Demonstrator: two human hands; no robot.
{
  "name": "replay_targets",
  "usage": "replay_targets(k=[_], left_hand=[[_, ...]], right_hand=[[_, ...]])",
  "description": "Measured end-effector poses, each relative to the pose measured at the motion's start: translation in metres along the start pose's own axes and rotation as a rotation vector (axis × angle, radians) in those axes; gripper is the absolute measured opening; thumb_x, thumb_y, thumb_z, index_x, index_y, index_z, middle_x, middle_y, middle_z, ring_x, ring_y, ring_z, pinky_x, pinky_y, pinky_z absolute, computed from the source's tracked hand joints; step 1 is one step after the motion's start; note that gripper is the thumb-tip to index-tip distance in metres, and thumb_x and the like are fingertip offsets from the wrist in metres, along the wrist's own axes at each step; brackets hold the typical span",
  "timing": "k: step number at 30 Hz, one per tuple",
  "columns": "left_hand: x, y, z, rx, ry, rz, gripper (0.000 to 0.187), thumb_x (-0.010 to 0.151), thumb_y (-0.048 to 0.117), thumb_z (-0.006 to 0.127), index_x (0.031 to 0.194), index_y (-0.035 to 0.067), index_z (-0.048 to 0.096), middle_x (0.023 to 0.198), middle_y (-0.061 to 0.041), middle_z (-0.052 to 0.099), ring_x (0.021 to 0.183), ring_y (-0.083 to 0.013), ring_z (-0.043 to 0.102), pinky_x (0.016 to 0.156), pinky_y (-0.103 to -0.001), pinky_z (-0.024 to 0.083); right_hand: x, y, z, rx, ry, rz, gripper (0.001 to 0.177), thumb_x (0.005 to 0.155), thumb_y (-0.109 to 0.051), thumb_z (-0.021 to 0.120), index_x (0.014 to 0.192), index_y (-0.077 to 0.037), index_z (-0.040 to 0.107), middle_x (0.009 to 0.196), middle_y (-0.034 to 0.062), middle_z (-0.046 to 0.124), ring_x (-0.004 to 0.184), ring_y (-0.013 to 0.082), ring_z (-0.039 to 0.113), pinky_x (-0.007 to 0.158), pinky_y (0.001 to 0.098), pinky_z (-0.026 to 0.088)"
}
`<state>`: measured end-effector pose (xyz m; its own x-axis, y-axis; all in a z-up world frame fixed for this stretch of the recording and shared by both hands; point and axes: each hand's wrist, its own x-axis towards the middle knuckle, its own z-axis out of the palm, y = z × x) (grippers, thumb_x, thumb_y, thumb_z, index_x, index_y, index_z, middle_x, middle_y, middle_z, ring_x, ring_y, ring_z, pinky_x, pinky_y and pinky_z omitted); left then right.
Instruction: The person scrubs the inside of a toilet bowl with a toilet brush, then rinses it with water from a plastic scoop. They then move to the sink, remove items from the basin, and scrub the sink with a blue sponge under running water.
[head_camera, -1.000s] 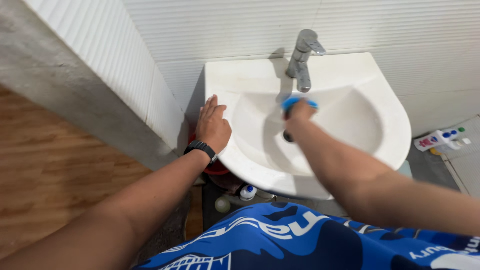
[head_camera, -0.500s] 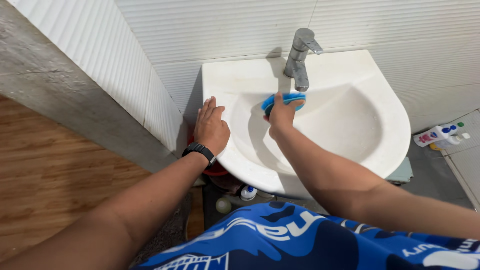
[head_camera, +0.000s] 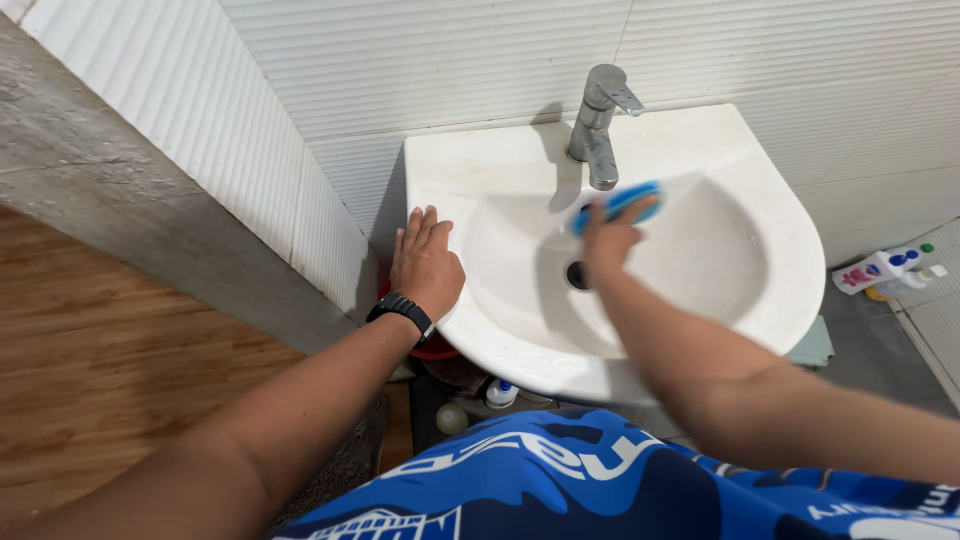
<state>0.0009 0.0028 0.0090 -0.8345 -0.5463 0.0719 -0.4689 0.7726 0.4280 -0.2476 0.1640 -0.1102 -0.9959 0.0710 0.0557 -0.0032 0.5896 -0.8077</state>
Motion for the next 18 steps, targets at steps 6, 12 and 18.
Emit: replay_targets(k=[6,12,18], left_hand=[[-0.001,0.005,-0.003,0.021,-0.003,-0.008,0.049,0.095,0.009,0.041,0.144,0.003,0.049,0.164,-0.014,0.029,0.157,-0.027,0.012,0.126,-0.045,0.009],[-0.003,0.004,-0.004,-0.008,-0.012,-0.016,0.051,0.095,0.006,0.04,0.145,0.003,0.048,0.165,-0.015,0.029,0.156,-0.027,0.013,0.127,-0.045,0.009],[0.003,0.002,0.001,0.002,0.01,-0.004,0.049,0.095,0.008,0.042,0.143,0.004,0.051,0.164,-0.014,0.029,0.157,-0.0273,0.014,0.127,-0.045,0.011]], right_hand=[[0.031,-0.004,0.001,0.837,-0.132,0.544,0.053,0.104,-0.045,0.052,0.145,-0.016,0.035,0.125,0.0111,0.056,0.099,0.0293,0.066,0.058,0.0429,0.058],[0.011,-0.007,0.004,0.831,-0.323,0.597,0.055,0.101,-0.046,0.057,0.144,-0.018,0.035,0.121,0.0102,0.055,0.097,0.0277,0.061,0.055,0.0414,0.055],[0.038,-0.004,-0.071,-0.121,-0.134,0.103,0.091,0.104,-0.051,0.06,0.167,-0.027,-0.002,0.145,0.0314,0.037,0.119,0.0469,0.057,0.097,0.0477,0.05]])
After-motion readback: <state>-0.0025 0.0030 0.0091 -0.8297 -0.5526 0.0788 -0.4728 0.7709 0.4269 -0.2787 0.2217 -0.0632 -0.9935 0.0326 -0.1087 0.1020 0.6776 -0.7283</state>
